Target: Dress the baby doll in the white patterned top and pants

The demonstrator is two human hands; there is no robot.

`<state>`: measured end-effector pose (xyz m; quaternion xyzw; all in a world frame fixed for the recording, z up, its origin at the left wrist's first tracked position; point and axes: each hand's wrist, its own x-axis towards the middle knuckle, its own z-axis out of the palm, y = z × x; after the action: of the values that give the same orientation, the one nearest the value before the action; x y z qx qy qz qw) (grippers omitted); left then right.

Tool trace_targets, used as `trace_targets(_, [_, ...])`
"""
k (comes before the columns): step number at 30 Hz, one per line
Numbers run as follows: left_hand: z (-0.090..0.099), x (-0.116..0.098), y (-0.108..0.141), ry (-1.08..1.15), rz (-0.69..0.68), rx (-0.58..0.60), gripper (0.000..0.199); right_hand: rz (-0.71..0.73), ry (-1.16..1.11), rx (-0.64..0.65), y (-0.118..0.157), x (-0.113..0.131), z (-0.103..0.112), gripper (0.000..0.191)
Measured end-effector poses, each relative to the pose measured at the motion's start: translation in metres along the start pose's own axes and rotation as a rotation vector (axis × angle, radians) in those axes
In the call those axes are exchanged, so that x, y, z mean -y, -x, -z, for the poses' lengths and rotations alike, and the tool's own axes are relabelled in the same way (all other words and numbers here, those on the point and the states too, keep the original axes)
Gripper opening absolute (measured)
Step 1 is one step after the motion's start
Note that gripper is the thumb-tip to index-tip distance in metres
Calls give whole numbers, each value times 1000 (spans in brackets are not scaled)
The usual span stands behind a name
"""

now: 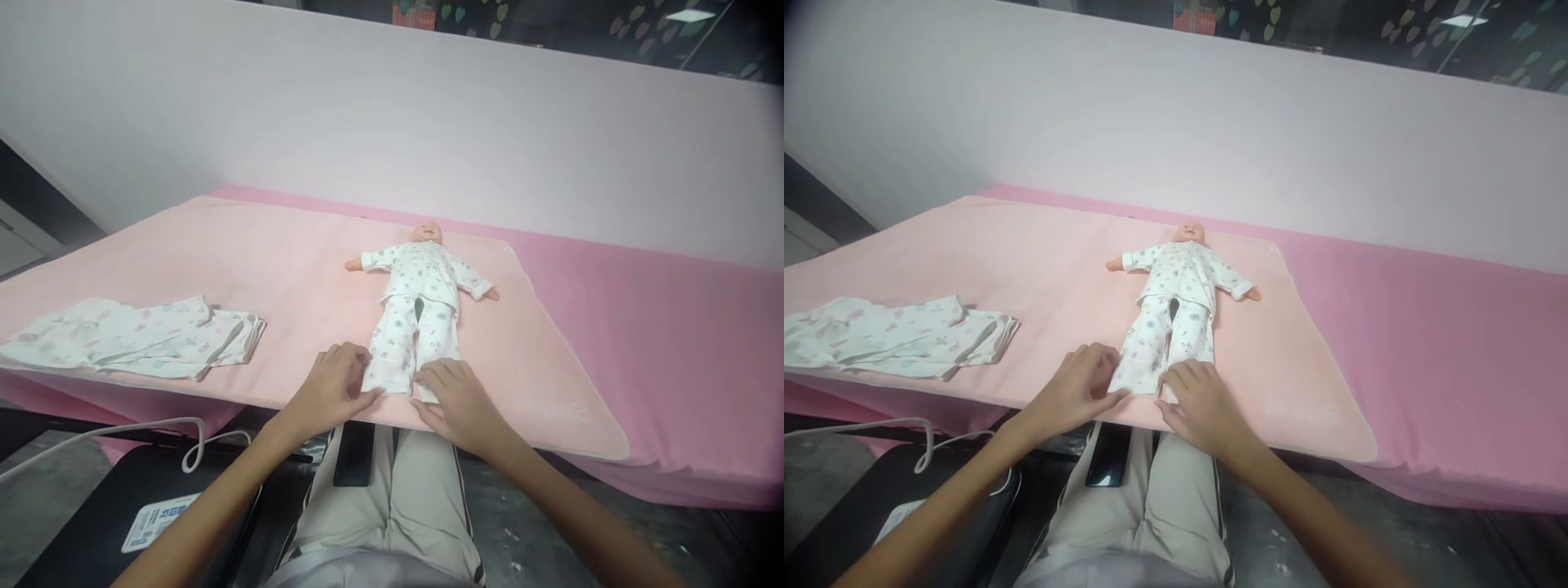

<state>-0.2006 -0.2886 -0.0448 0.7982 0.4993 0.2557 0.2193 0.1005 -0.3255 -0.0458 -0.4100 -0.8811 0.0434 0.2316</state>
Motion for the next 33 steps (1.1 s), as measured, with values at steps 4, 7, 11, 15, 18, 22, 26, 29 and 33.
trace_targets(4, [-7,1,9,-39,8,4,34,5,128,-84,-12,10,-34,8])
trace_targets(7, [-8,0,8,-55,-48,2,21,-19,82,-167,-19,13,-37,12])
trace_targets(11, [-9,1,17,-101,-119,-51,17,-7,20,-209,-13,23,-25,7])
trace_targets(15, [-11,4,34,-157,-188,-101,15,-5,26,-223,15,19,-16,9])
trace_targets(18, [-12,-5,43,-171,-234,-160,17,-114,22,-257,42,3,-10,22])
trace_targets(22, [-29,-38,35,-165,-304,-171,26,-323,-108,-194,58,-16,-4,24])
trace_targets(26, [-61,-67,10,-244,-358,-95,30,-451,-246,-159,53,-20,-1,27])
trace_targets(29, [-76,-73,-1,-304,-379,-82,16,-494,-294,-187,55,-16,6,28])
trace_targets(33, [-77,-69,2,-267,-382,-160,12,-498,-335,-260,64,-8,13,33])
